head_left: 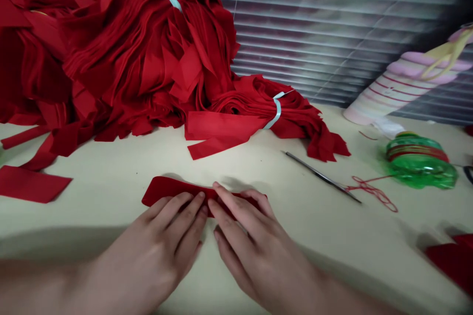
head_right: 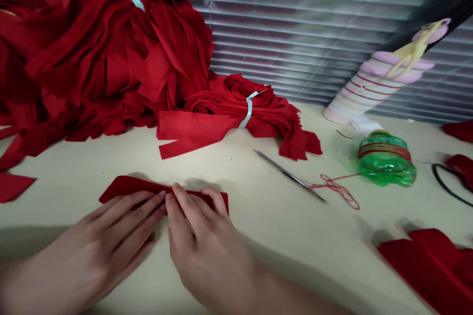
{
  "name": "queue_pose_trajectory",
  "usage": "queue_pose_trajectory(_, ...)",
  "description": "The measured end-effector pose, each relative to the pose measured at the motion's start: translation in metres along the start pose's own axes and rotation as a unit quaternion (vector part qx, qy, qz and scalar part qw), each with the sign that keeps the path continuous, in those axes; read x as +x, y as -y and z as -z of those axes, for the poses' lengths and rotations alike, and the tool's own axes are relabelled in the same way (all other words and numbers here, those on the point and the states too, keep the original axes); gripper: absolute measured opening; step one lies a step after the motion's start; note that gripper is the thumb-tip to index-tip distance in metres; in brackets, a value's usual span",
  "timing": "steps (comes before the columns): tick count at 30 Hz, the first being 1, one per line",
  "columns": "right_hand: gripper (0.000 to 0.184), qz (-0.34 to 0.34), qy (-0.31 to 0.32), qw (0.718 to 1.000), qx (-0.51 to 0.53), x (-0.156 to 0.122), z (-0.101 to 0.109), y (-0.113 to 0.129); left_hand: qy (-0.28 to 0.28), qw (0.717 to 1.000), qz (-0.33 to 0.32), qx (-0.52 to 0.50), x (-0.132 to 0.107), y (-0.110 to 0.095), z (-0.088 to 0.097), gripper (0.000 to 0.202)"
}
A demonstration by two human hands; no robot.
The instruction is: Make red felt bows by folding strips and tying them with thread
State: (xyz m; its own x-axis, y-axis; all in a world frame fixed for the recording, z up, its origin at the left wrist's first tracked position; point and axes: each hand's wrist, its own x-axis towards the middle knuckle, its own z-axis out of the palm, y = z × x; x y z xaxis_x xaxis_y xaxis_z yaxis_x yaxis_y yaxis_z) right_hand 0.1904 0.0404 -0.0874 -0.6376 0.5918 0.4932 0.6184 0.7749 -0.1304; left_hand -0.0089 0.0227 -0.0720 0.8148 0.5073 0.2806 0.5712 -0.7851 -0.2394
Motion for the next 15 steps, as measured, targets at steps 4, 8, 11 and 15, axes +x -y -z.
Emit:
queue_pose_trajectory(4,0.030,0.012,0.021,1.000,0.017,-0.0017,-0.0007,-0.0020,0.003,1.000,0.010,-0.005,0.0000,0.0019,0.0010,0.028)
queue_pose_trajectory(8,0.028,-0.002,0.016,0.999,0.037,-0.0002,0.0005,-0.0010,-0.011,1.000,0.013,-0.012,0.0010,0.0028,0.0011,0.028)
queue_pose_trajectory(11,0.028,-0.010,0.014,0.999,0.042,0.0005,0.0012,0.0007,-0.013,1.000,0.018,-0.021,0.0007,0.0015,0.0005,0.029)
queue_pose_trajectory(15,0.026,-0.004,0.019,0.999,0.040,-0.0001,0.0009,0.0005,-0.018,0.999,0.035,-0.028,0.0013,0.0017,0.0035,0.031)
